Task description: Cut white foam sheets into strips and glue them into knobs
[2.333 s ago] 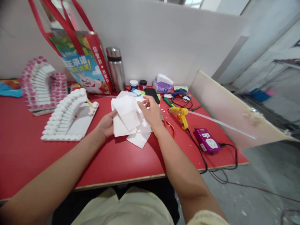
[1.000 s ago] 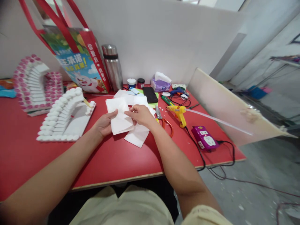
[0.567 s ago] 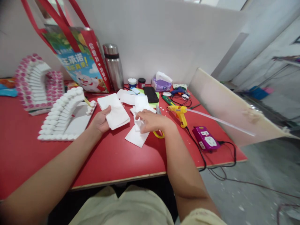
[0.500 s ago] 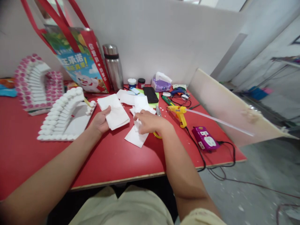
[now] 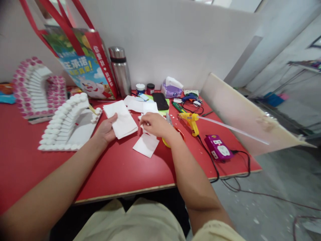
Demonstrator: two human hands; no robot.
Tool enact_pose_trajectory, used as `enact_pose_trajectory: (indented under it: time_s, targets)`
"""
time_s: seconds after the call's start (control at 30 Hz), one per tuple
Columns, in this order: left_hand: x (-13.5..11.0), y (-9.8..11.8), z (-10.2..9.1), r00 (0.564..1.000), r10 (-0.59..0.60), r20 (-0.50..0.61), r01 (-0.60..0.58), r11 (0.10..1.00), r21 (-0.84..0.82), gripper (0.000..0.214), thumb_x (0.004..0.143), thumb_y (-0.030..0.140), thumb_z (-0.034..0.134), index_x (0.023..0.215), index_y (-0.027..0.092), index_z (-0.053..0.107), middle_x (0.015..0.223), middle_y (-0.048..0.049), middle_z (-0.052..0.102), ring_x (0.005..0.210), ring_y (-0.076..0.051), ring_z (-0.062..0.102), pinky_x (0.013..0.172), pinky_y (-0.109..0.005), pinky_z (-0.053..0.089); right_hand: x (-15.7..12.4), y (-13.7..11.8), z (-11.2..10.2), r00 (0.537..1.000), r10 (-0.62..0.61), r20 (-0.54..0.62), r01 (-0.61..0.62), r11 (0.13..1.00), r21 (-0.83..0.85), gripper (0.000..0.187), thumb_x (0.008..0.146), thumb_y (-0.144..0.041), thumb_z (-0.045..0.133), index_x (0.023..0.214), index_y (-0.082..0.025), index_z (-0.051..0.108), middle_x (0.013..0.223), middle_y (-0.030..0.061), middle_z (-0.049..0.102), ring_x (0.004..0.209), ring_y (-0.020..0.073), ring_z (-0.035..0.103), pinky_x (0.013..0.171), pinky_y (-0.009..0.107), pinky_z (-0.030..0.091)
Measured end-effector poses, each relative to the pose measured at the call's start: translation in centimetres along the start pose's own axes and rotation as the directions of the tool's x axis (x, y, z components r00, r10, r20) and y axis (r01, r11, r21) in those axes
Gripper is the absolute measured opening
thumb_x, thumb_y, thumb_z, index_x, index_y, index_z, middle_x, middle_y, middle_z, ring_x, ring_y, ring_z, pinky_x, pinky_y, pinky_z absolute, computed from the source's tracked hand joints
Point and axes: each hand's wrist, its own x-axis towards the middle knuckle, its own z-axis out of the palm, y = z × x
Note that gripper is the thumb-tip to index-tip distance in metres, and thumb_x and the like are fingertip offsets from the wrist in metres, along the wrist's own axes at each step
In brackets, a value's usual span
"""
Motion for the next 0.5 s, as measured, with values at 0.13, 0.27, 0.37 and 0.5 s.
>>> enact_pose_trajectory:
  time_s: [0.13, 0.27, 0.37, 0.5]
  targets:
    - [-0.3, -0.1, 0.3, 1.000, 0.003, 0.025, -0.004, 1.000, 0.006, 0.049, 0.107, 0.030, 0.045, 0.148, 0.005, 0.056, 0.124, -0.0194, 0.077, 0.125, -0.033, 0.070, 0.120, -0.056, 0.043, 0.2, 0.9, -0.4, 0.939, 0.196, -0.282, -0.037, 0.874, 0.485, 0.027, 0.083, -0.030, 0.062, 0.102, -0.018, 0.077, 0.084, 0.0016, 0.068, 0.065, 0.0130, 0.053, 0.061, 0.027, 0.040]
    - [-0.8, -0.3, 0.9, 0.999, -0.051, -0.006, 0.051, 0.998, 0.038, 0.049, 0.107, 0.030, 0.045, 0.146, 0.003, 0.057, 0.114, -0.0190, 0.080, 0.118, -0.033, 0.074, 0.119, -0.057, 0.044, 0.7, 2.0, 0.4, 0.834, 0.405, -0.376, -0.112, 0.790, 0.603, 0.024, 0.072, -0.042, 0.072, 0.071, -0.018, 0.068, 0.064, -0.0024, 0.058, 0.060, 0.0128, 0.049, 0.055, 0.026, 0.035]
    - [-1.0, -0.4, 1.4, 0.996, -0.063, -0.058, 0.066, 0.996, 0.057, 0.047, 0.106, 0.025, 0.047, 0.146, 0.000, 0.055, 0.108, -0.0194, 0.081, 0.109, -0.031, 0.077, 0.117, -0.052, 0.049, 1.1, 2.5, 1.0, 0.749, 0.452, -0.486, -0.146, 0.826, 0.544, 0.028, 0.074, -0.039, 0.069, 0.059, -0.020, 0.055, 0.057, -0.0056, 0.044, 0.058, 0.0104, 0.038, 0.054, 0.025, 0.027]
    - [-1.3, -0.5, 1.8, 0.993, -0.077, -0.087, 0.083, 0.994, 0.076, 0.049, 0.106, 0.022, 0.047, 0.149, -0.001, 0.052, 0.109, -0.0200, 0.081, 0.105, -0.029, 0.079, 0.115, -0.047, 0.051, 1.3, 2.6, 1.2, 0.700, 0.504, -0.506, -0.165, 0.804, 0.571, 0.031, 0.076, -0.034, 0.065, 0.057, -0.022, 0.044, 0.057, -0.0067, 0.038, 0.057, 0.0102, 0.034, 0.055, 0.026, 0.026]
